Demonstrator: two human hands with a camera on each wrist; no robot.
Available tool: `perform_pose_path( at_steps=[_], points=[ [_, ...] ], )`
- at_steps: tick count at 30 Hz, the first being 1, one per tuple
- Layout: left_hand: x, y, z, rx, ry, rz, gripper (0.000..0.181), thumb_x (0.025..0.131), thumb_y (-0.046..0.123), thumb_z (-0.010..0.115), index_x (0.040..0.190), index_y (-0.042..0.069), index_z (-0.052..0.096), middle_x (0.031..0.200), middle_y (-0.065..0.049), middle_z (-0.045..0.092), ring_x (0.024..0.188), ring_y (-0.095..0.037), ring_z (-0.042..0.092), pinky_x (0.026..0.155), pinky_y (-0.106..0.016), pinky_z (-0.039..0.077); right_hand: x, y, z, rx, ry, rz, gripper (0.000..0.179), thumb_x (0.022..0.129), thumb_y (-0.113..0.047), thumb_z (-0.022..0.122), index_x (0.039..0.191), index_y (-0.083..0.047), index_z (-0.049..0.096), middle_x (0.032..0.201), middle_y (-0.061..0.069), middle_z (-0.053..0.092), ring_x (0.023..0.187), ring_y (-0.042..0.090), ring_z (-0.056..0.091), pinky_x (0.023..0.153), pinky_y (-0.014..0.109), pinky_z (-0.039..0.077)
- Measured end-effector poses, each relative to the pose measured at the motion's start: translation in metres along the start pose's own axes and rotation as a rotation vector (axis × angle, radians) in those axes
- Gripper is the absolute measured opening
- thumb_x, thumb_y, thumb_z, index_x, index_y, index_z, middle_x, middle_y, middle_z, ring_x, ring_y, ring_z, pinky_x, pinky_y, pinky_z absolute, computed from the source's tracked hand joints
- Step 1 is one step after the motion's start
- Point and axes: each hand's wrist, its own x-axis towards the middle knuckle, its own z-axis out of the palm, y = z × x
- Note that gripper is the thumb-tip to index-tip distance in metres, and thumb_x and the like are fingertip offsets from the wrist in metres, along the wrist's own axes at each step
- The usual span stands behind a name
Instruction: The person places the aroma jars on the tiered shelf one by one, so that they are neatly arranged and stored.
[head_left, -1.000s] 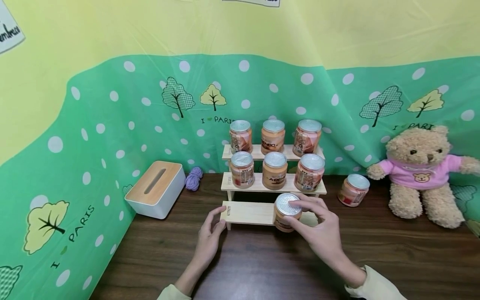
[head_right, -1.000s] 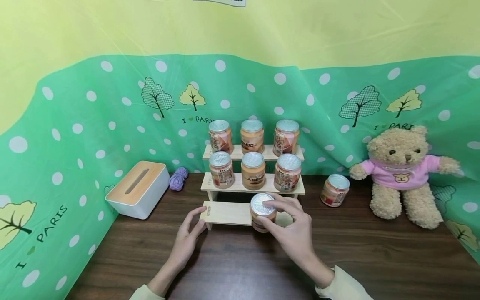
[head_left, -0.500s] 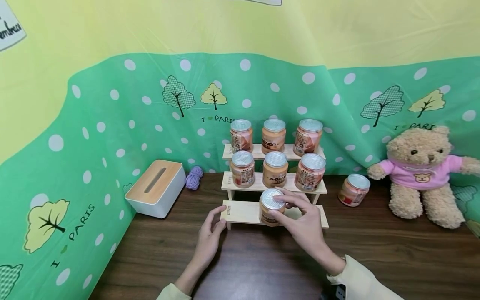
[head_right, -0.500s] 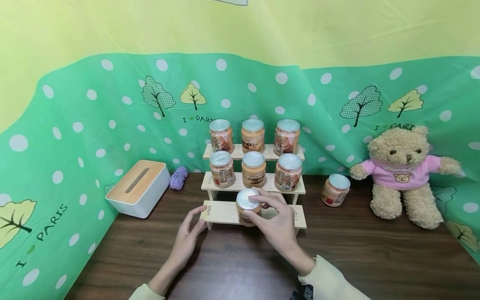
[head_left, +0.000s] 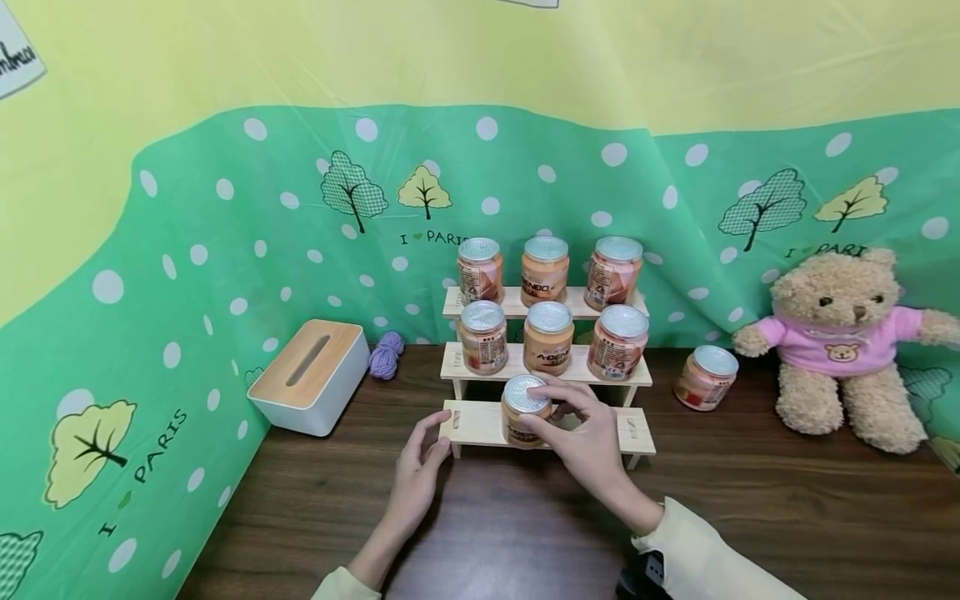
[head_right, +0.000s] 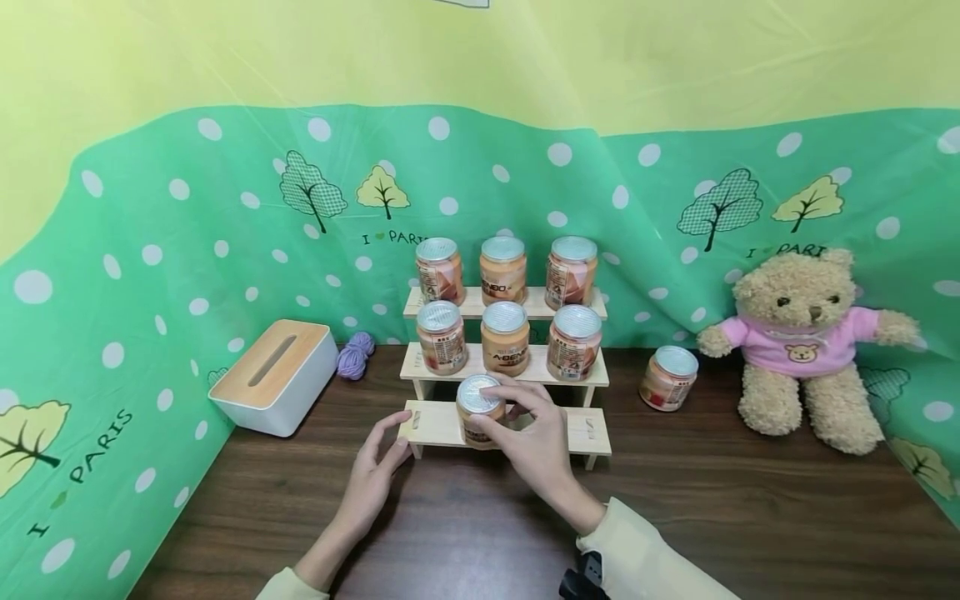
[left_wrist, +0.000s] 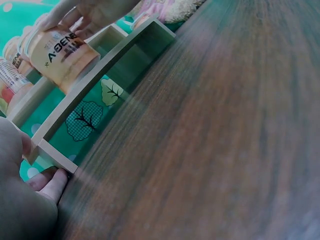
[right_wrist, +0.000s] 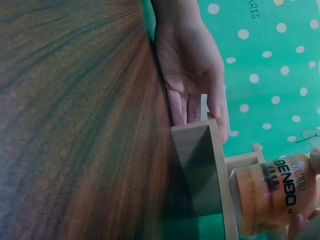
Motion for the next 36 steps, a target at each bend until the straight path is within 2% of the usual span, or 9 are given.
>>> perform_pose_path(
  at_steps=[4,11,15,19,24,27,30,33,36],
  points=[
    [0.003,-0.015,-0.003,-0.023,-0.001,-0.089,0.040,0.114,0.020,0.065,0.153,0.026,0.063,0.157,0.002,0.062,0.123,-0.018,0.071,0.099,-0.026,0.057,0.002,0.002,0.004,0.008,-0.007,0.018,0.035,0.083,0.002,0.096,0.114,-0.011,0.086,0.138,0.012,0.076,0.109,0.012,0.062,0.076,0.026,0.059],
    [0.004,-0.021,-0.006,-0.036,-0.014,-0.122,0.040,0.114,0.025,0.066,0.153,0.030,0.063,0.155,0.004,0.063,0.123,-0.025,0.071,0.101,-0.030,0.057,0.005,0.001,0.012,0.041,0.002,0.030,0.035,0.082,0.004,0.096,0.113,-0.007,0.085,0.142,0.014,0.074,0.110,0.012,0.062,0.076,0.019,0.057],
    [0.003,-0.018,-0.005,-0.025,-0.013,-0.071,0.040,0.114,0.025,0.065,0.154,0.023,0.062,0.153,-0.002,0.063,0.117,-0.020,0.072,0.098,-0.027,0.058,0.007,0.002,0.016,0.038,-0.004,0.013,0.035,0.083,0.002,0.096,0.114,-0.010,0.085,0.141,0.011,0.075,0.109,0.013,0.062,0.075,0.020,0.057],
    [-0.001,0.000,-0.002,0.014,-0.004,0.022,0.039,0.116,0.020,0.061,0.154,0.012,0.061,0.155,-0.012,0.062,0.122,-0.018,0.070,0.097,-0.024,0.057,0.008,0.002,0.019,0.023,-0.011,-0.004,0.036,0.084,-0.001,0.097,0.116,-0.012,0.085,0.141,0.009,0.075,0.110,0.014,0.063,0.074,0.023,0.059],
    [-0.002,0.010,0.001,0.026,0.001,0.065,0.038,0.115,0.018,0.061,0.152,0.010,0.062,0.155,-0.013,0.062,0.124,-0.014,0.068,0.097,-0.021,0.055,0.009,0.002,0.019,0.015,-0.001,-0.044,0.034,0.084,0.000,0.096,0.114,-0.011,0.085,0.140,0.011,0.075,0.100,0.014,0.067,0.073,0.023,0.060],
    [-0.002,0.007,0.001,0.024,-0.002,0.068,0.038,0.115,0.017,0.060,0.153,0.009,0.061,0.155,-0.015,0.062,0.124,-0.015,0.068,0.097,-0.023,0.056,0.010,0.002,0.019,0.017,0.004,-0.083,0.033,0.083,0.002,0.096,0.112,-0.010,0.085,0.139,0.014,0.074,0.091,0.016,0.069,0.072,0.023,0.059],
    [0.000,-0.002,-0.001,0.011,0.003,0.013,0.038,0.115,0.019,0.062,0.152,0.013,0.063,0.156,-0.009,0.062,0.125,-0.015,0.068,0.098,-0.023,0.056,0.010,-0.001,0.018,0.009,0.007,-0.130,0.035,0.081,0.003,0.097,0.111,-0.010,0.085,0.136,0.017,0.073,0.087,0.019,0.069,0.071,0.023,0.059],
    [0.001,-0.008,-0.002,0.002,0.009,-0.052,0.038,0.114,0.022,0.065,0.151,0.021,0.065,0.157,-0.001,0.062,0.127,-0.016,0.069,0.100,-0.024,0.056,0.011,-0.004,0.018,0.010,0.010,-0.165,0.038,0.081,0.004,0.097,0.113,-0.010,0.084,0.134,0.018,0.072,0.088,0.021,0.069,0.072,0.023,0.059],
    [0.002,-0.012,-0.003,0.005,0.003,-0.048,0.038,0.114,0.021,0.065,0.152,0.021,0.064,0.157,-0.002,0.062,0.129,-0.020,0.069,0.101,-0.026,0.057,0.010,-0.007,0.016,0.010,0.014,-0.175,0.037,0.082,0.005,0.095,0.114,-0.009,0.084,0.133,0.017,0.071,0.092,0.023,0.069,0.074,0.023,0.059]
  ],
)
